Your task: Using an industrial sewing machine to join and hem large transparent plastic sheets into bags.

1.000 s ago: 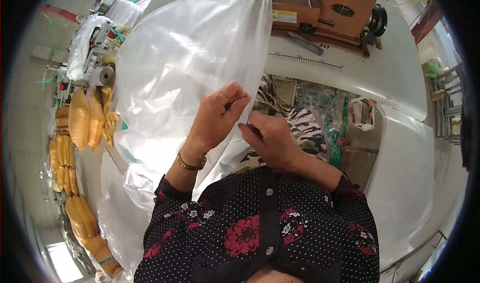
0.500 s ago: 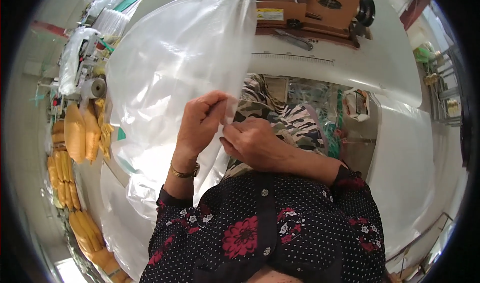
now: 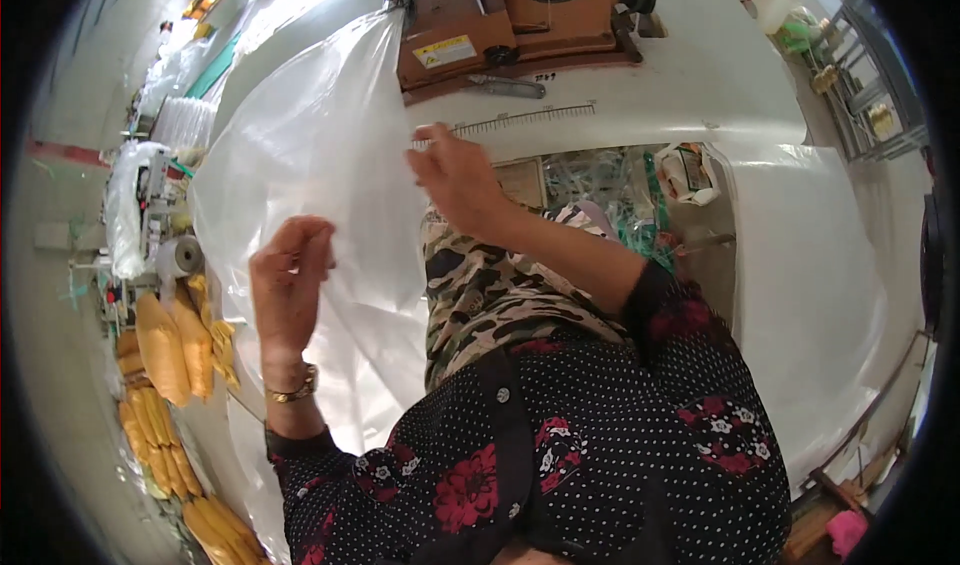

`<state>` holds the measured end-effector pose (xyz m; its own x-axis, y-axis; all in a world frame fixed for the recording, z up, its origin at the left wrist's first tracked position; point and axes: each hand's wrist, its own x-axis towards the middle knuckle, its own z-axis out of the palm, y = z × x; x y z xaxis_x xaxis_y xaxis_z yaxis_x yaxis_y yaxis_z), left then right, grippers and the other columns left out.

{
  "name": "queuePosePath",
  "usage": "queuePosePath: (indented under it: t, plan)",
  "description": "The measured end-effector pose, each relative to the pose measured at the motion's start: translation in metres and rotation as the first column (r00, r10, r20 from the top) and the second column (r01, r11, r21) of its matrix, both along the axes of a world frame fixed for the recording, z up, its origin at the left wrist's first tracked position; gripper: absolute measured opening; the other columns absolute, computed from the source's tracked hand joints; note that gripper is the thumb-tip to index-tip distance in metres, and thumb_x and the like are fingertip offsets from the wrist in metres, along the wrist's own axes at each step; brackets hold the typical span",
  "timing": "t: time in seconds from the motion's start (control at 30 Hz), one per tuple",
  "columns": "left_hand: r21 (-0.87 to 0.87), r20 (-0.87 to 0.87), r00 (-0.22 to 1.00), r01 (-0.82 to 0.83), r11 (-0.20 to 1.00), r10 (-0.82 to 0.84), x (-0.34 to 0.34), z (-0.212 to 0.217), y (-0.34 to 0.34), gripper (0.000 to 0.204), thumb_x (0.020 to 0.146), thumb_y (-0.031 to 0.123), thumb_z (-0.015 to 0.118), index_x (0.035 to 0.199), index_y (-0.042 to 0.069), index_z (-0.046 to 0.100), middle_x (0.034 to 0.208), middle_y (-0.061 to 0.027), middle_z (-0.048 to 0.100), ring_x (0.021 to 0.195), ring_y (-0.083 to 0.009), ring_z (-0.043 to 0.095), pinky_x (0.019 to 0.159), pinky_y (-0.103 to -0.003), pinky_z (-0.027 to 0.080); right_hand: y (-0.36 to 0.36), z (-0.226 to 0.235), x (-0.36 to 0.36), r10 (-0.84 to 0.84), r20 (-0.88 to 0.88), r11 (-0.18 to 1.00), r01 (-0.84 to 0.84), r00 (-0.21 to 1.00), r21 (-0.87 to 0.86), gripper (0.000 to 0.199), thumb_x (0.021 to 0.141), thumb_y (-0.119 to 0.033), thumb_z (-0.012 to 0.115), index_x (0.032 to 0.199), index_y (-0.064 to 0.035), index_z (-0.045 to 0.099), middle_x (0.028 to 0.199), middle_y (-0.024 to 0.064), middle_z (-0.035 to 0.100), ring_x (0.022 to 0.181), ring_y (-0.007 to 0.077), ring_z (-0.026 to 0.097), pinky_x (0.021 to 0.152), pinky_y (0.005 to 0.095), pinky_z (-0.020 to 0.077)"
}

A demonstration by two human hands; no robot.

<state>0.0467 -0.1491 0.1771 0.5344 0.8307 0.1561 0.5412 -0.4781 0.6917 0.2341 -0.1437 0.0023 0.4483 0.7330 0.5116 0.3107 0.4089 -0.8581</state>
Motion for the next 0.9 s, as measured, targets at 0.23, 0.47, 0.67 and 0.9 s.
queuePosePath:
  t: [0.23,0.47,0.67,0.9]
  plan:
    - [0.139,-0.351,0.894,0.342,0.929,-0.277,0.043,0.101,0.022,0.008,0.095,0.006,0.057,0.097,0.002,0.064,0.07,-0.0107,0.056,0.063,-0.0134,0.055,0.06,-0.027,0.045,0.133,0.083,-0.086,0.474,0.221,0.856,-0.505,0.852,0.113,0.021,0.083,-0.009,0.059,0.099,-0.0034,0.07,0.106,0.019,0.068,0.103,0.0277,0.064,0.095,0.0411,0.0471]
    - [0.437,-0.592,0.787,0.493,0.752,-0.172,-0.014,0.006,0.022,0.024,0.078,-0.006,0.05,0.098,0.003,0.059,0.089,-0.0159,0.065,0.086,-0.0367,0.065,0.074,-0.043,0.053,0.077,0.029,-0.134,0.624,-0.187,0.771,-0.558,0.759,0.306,0.021,0.092,-0.012,0.057,0.107,-0.0027,0.068,0.106,0.0129,0.068,0.104,0.026,0.062,0.093,0.0409,0.0482]
    - [0.581,-0.333,0.941,0.253,0.773,-0.058,-0.017,-0.065,0.023,0.016,0.085,-0.004,0.057,0.1,0.0,0.062,0.091,-0.0156,0.068,0.079,-0.0328,0.067,0.07,-0.04,0.055,0.024,-0.003,-0.073,0.513,-0.553,0.774,-0.632,0.657,-0.033,0.023,0.096,-0.018,0.059,0.111,-0.0007,0.059,0.103,0.0099,0.067,0.095,0.0236,0.063,0.079,0.0367,0.0503]
    - [0.388,-0.21,0.976,0.131,0.912,-0.051,0.011,-0.044,-0.007,0.015,0.085,-0.004,0.055,0.097,0.001,0.062,0.083,-0.0166,0.068,0.077,-0.0368,0.067,0.067,-0.042,0.054,0.039,-0.007,-0.082,0.395,0.551,0.858,-0.51,0.735,0.064,0.008,0.086,-0.011,0.059,0.09,-0.0037,0.061,0.092,0.0133,0.061,0.09,0.0298,0.062,0.077,0.0384,0.0502]
